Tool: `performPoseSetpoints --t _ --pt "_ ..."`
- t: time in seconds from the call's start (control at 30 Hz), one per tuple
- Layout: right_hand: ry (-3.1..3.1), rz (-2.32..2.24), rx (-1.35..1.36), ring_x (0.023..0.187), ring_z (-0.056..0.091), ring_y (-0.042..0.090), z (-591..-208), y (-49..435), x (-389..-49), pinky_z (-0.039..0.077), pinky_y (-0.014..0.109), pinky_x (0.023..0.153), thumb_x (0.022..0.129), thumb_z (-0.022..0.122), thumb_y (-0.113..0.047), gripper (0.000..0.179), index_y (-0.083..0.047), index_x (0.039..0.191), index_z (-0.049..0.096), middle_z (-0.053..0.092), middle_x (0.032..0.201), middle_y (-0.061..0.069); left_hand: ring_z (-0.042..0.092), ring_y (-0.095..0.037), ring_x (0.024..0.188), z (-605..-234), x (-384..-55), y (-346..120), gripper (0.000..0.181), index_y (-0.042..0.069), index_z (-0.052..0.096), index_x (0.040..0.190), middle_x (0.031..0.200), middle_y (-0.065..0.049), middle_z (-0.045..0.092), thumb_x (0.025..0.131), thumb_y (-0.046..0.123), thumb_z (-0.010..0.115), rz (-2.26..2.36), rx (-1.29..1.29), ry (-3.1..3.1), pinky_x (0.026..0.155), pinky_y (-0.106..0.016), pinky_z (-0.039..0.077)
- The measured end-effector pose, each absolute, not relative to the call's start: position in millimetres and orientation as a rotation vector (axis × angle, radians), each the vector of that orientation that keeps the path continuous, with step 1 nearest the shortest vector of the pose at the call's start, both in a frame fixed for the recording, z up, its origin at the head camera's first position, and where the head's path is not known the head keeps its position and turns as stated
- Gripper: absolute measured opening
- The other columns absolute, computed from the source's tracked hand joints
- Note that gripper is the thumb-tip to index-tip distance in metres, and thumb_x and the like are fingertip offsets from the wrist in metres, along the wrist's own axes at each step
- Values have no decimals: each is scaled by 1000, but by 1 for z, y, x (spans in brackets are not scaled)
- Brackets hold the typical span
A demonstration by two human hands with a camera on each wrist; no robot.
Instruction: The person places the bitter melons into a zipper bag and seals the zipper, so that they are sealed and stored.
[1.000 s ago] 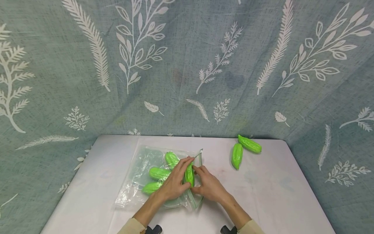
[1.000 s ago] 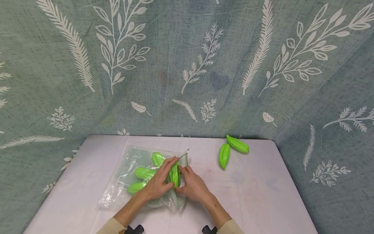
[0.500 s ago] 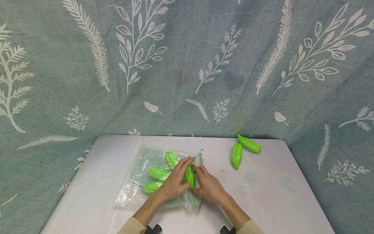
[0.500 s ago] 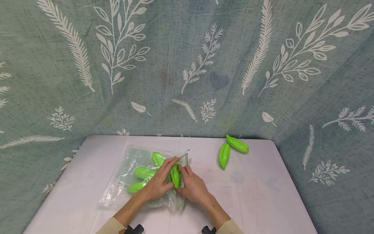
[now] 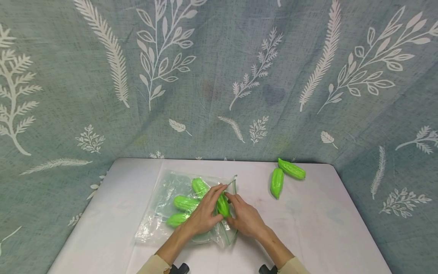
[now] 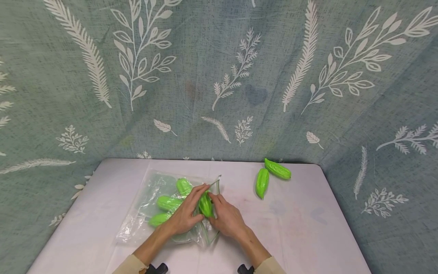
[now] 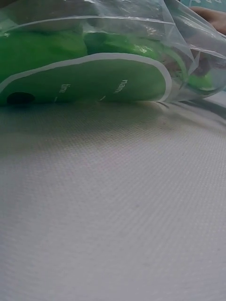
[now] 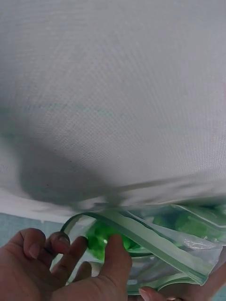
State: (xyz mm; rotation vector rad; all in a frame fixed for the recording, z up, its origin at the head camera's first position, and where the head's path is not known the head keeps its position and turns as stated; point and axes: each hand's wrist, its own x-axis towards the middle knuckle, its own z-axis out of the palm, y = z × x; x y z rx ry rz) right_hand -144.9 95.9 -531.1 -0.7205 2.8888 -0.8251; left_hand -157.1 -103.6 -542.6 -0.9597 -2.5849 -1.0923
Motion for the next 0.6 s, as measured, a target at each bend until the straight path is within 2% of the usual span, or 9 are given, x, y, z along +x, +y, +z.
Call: performPoseSetpoints --t 0.33,0.43,0.6 --pt "2897 -979 -702 121 62 24 -529 98 -147 55 45 94 92 74 -25 72 -20 154 39 60 133 -1 35 -35 145 -543 -156 -103 95 13 28 159 157 -5 34 71 18 62 -1115 -962 -2578 114 -60 32" --pt "2939 -1025 -688 113 65 21 -529 98 -149 56 40 88 92 74 -21 65 -18 149 45 64 126 -2 35 -34 145 -543 -156 -103 95 14 26 160 157 -3 33 72 19 62 -1113 -961 -2585 115 -59 32" --pt "3029 -1062 -659 86 63 11 -529 97 -154 52 28 70 89 78 -17 55 -16 139 54 67 110 -6 37 -35 143 -541 -156 -103 94 12 29 159 157 -5 34 72 18 63 -1123 -964 -2566 114 -59 33"
